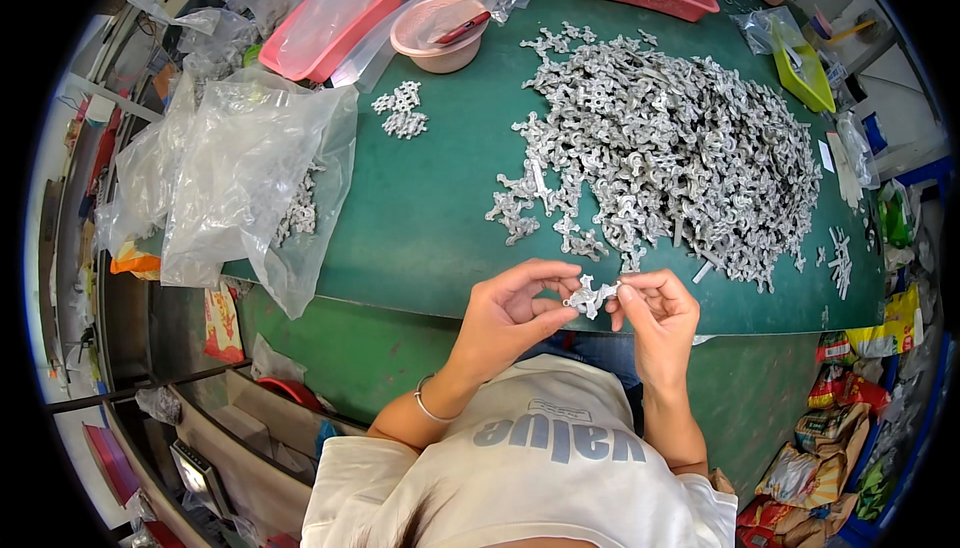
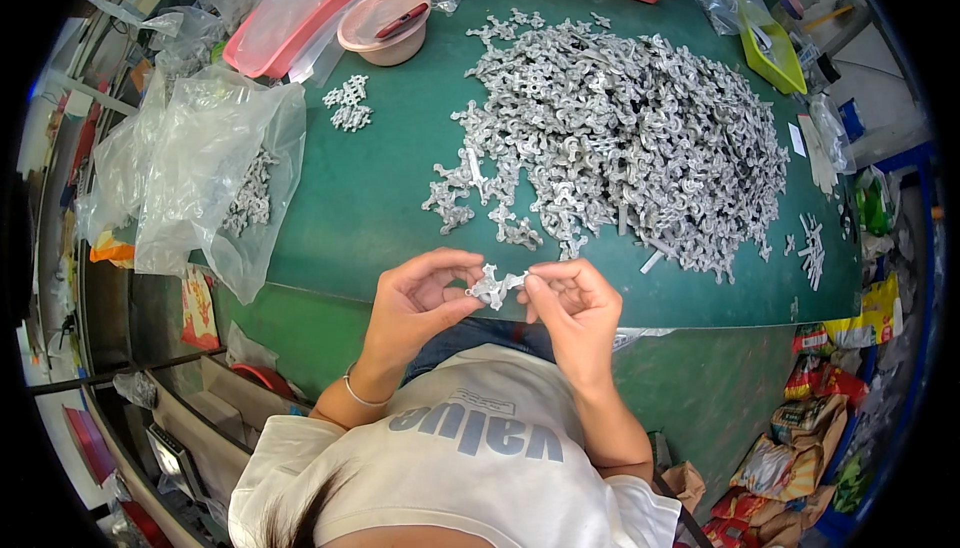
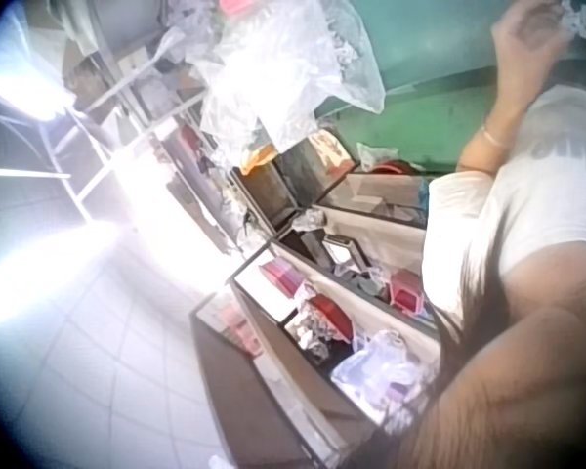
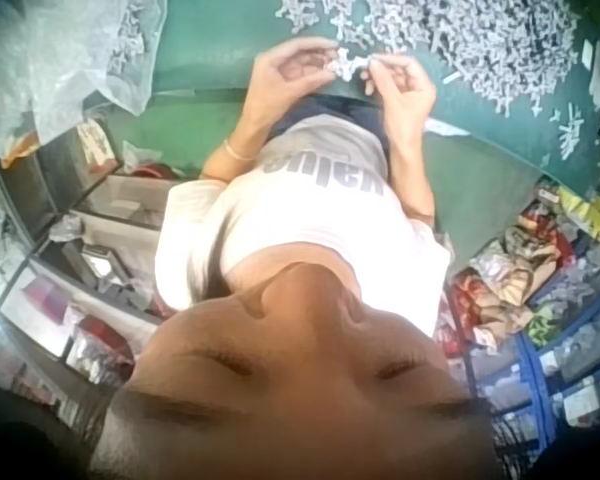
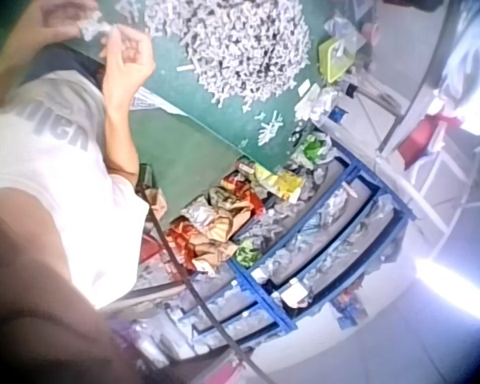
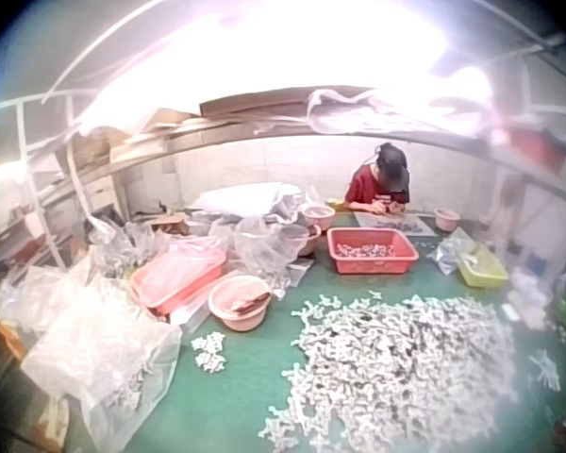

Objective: The person sorts small cross-shaped metal parts from a pile on a workbench and places them into a plastic bag by hand.

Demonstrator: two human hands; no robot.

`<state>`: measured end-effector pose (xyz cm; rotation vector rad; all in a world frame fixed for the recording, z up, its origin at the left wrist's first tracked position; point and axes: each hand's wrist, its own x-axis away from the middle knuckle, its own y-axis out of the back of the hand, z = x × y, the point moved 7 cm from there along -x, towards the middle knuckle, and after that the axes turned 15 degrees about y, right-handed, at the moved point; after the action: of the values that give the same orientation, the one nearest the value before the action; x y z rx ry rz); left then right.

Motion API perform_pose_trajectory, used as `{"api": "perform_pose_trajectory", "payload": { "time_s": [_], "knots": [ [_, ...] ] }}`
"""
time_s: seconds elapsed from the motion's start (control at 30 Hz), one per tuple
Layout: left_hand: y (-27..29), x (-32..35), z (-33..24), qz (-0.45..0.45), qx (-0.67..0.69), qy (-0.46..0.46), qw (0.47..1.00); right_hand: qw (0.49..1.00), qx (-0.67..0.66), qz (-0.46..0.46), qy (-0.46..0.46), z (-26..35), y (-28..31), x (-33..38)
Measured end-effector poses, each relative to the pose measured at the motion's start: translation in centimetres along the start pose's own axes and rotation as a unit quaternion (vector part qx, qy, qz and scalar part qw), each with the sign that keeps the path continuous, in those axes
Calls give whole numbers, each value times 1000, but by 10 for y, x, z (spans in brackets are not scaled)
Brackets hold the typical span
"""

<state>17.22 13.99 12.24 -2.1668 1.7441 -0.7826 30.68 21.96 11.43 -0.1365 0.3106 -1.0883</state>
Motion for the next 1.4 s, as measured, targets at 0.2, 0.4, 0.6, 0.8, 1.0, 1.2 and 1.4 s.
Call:
{"api": "perform_pose_trajectory", "payload": {
  "time_s": [0.2, 0.4, 0.6, 0.8, 1.0, 1.2, 1.4],
  "knots": [
    [3, 4, -4, 7, -29, -50, 998, 999, -23, -3, 27, 12, -5, 5],
    [3, 7, -8, -6, -36, -77, 996, 993, 78, 59, 71, 30, -12, 8],
    [2, 8, -9, -3, -19, -72, 997, 993, 76, 48, 72, 33, -10, 12],
    [0, 9, -9, 5, -1, -65, 998, 999, 4, 38, 30, 31, -10, 13],
    [-1, 10, -9, 9, 4, -70, 998, 999, -6, 35, 33, 32, -11, 14],
    [-3, 12, -12, 14, -5, -75, 997, 998, -10, 38, 44, 34, -12, 15],
    [-4, 13, -14, 11, -13, -75, 997, 998, -4, 37, 43, 35, -12, 16]
  ]
}}
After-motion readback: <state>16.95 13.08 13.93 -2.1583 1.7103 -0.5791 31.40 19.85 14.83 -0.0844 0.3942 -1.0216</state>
